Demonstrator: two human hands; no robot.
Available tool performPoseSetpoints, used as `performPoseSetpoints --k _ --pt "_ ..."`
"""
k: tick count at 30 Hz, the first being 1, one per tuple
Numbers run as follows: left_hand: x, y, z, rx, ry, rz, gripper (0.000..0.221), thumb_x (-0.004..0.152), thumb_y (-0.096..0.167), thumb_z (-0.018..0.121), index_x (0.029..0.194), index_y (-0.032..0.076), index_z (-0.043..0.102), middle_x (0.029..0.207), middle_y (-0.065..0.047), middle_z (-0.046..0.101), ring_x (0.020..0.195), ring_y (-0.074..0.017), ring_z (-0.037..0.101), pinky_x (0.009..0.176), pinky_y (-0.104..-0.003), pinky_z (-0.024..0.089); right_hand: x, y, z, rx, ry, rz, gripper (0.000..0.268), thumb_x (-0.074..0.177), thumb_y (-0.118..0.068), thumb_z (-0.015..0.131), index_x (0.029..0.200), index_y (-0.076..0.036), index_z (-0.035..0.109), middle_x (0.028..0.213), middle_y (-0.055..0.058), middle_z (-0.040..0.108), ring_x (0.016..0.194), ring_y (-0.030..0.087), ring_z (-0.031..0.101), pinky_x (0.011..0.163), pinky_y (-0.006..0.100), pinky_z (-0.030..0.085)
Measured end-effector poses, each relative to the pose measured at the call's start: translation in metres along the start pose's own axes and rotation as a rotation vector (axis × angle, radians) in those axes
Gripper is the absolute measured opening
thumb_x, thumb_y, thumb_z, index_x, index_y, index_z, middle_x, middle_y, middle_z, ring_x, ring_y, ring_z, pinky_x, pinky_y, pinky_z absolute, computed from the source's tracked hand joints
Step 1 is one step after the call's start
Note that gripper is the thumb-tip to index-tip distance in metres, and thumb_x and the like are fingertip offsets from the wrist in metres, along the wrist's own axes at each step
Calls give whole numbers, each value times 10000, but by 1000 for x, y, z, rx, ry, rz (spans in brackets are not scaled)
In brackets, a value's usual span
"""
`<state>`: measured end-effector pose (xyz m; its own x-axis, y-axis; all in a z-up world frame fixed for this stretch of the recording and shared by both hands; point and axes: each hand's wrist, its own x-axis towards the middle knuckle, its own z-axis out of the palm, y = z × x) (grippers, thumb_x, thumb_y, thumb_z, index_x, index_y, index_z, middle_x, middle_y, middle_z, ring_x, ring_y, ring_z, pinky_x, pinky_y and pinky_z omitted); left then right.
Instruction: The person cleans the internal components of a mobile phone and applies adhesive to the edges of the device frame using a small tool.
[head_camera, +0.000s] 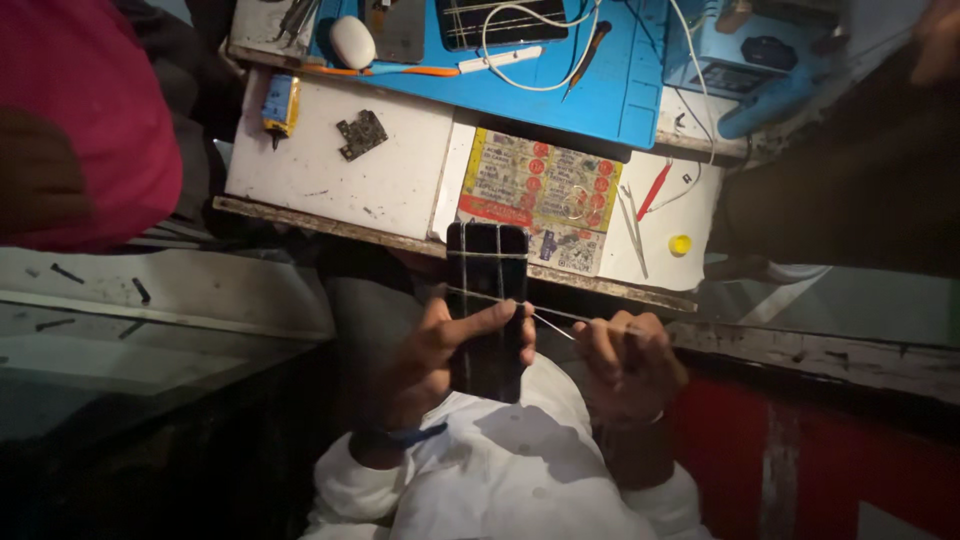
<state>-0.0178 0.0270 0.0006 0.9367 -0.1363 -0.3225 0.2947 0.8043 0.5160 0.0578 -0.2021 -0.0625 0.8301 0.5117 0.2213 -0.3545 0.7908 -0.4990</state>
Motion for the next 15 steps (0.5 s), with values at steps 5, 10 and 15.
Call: performPoseSetpoints --k 5,10,15 --pt "19 -38 -4 132 97 156 238 956 134 686 1082 -67 680 837 -143 749 709 -225 740 660 -357 625 5 2 9 159 734 -8 577 771 109 361 1209 -15 717 1253 116 724 1415 273 505 1067 336 515" --pt "16 -54 -15 586 12 402 180 959 106 719 1037 -56 723 807 -136 760 665 -211 726 617 -326 581 9 15 -2 -501 275 -117 433 919 138 528 1323 78 673 1417 244 641 1363 440 568 1053 472 549" --pt "23 -45 -31 1193 -181 856 202 910 159 751 1030 0 716 927 -160 743 812 -313 740 700 -374 572 22 -9 8 -898 -223 -42 666 788 -167 877 1381 18 635 1276 198 712 1186 312 731 1060 382 613"
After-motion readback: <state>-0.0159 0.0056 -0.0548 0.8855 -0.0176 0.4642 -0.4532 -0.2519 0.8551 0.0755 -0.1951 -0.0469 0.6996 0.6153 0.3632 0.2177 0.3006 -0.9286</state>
